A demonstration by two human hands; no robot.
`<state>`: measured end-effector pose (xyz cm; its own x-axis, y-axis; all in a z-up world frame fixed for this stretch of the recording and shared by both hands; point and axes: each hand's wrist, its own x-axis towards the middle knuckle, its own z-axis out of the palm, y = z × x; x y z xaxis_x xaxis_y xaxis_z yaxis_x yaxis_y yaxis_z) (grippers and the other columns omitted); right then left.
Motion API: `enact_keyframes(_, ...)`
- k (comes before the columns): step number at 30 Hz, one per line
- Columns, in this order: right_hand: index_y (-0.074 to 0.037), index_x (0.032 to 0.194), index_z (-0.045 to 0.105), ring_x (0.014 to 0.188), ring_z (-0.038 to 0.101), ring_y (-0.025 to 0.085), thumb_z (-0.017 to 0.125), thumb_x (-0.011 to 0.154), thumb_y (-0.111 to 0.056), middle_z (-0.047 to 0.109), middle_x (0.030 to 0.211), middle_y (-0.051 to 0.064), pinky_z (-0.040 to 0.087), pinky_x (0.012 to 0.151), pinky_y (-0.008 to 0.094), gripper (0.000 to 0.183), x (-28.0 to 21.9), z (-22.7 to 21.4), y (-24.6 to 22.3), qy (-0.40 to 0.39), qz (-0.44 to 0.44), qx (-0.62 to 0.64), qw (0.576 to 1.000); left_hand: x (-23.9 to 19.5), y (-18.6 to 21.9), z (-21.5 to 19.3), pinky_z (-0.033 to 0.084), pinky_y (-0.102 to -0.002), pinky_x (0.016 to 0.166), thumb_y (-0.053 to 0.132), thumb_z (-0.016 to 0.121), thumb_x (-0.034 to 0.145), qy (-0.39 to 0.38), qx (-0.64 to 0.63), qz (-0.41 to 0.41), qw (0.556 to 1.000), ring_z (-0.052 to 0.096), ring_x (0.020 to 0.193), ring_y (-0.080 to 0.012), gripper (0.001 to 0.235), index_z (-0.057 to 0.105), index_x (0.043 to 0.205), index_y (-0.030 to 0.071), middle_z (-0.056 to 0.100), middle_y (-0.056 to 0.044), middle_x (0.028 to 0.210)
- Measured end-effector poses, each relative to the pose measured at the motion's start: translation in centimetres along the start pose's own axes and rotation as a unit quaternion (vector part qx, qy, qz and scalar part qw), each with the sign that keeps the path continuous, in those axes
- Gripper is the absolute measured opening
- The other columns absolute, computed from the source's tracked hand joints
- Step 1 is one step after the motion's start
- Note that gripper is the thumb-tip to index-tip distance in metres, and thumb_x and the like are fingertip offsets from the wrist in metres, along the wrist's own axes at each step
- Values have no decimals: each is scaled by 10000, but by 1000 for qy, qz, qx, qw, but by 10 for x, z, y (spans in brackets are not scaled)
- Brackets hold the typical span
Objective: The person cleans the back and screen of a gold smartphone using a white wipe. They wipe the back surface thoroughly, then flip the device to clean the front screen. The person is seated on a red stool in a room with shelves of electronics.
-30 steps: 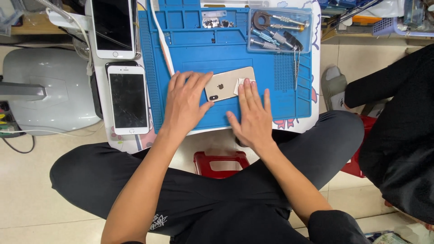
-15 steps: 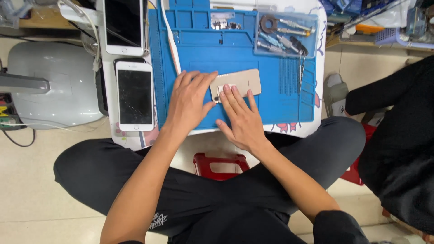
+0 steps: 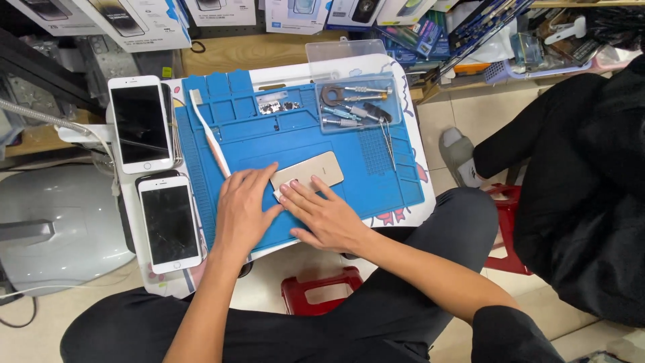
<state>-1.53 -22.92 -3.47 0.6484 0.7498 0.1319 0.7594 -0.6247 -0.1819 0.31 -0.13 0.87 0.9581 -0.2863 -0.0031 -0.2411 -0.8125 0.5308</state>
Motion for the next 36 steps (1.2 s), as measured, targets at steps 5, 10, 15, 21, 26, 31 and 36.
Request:
enact_keyframes(5, -175, 1655, 376, 1582, 336, 217, 354, 1099, -480, 390, 1711, 49, 135, 1326, 547, 635, -6, -16, 16, -10, -26, -18, 999, -3, 0, -2, 340, -553, 1214, 200, 926, 741, -10, -11, -17, 1000, 583, 1326, -317, 808, 613, 1484, 147, 725, -97, 1288)
enact_keyframes(10, -130, 1633, 404, 1587, 335, 234, 361, 1097, -476, 391, 1707, 89, 146, 1326, 553, 639, 5, -12, 9, -3, -37, 18, 999, 0, -1, 3, 353, -554, 1210, 187, 937, 722, -5, -7, -17, 1000, 588, 1325, -315, 833, 610, 1487, 157, 727, -94, 1283)
enact_keyframes(15, -107, 1593, 462, 1580, 347, 242, 401, 1100, -452, 416, 1693, 108, 159, 1318, 562, 605, 5, -25, 26, -12, -74, -12, 997, -2, -4, 1, 333, -547, 1227, 222, 908, 774, 4, -21, -12, 1000, 580, 1338, -297, 761, 619, 1475, 159, 731, -81, 1267)
enact_keyframes(21, -89, 1576, 485, 1586, 346, 253, 508, 1030, -440, 438, 1680, 117, 166, 1333, 555, 649, 10, -28, 16, -2, -76, -26, 997, -2, -3, 2, 344, -540, 1233, 225, 933, 736, -1, -6, -14, 1000, 595, 1335, -285, 801, 620, 1471, 164, 745, -78, 1244)
enact_keyframes(26, -81, 1545, 520, 1583, 346, 246, 398, 1049, -498, 459, 1664, 113, 129, 1344, 556, 659, 7, -34, 18, -28, -78, -15, 996, -3, 4, -3, 299, -552, 1261, 217, 892, 786, 1, -9, -34, 999, 603, 1360, -307, 745, 622, 1478, 169, 769, -98, 1212)
enact_keyframes(31, -79, 1542, 528, 1581, 349, 254, 367, 1053, -533, 453, 1669, 114, 130, 1335, 556, 686, 8, -37, 7, -39, -57, 10, 998, -3, 2, -2, 308, -533, 1263, 212, 908, 763, 2, -8, -39, 999, 613, 1359, -299, 768, 626, 1476, 167, 780, -101, 1196)
enact_keyframes(36, -68, 1514, 560, 1558, 388, 269, 387, 1034, -557, 477, 1649, 126, 148, 1318, 572, 706, 6, -38, 4, -41, -45, 6, 998, -3, 5, 0, 293, -547, 1264, 190, 905, 768, 9, -21, -52, 998, 610, 1363, -320, 772, 622, 1485, 160, 778, -122, 1203)
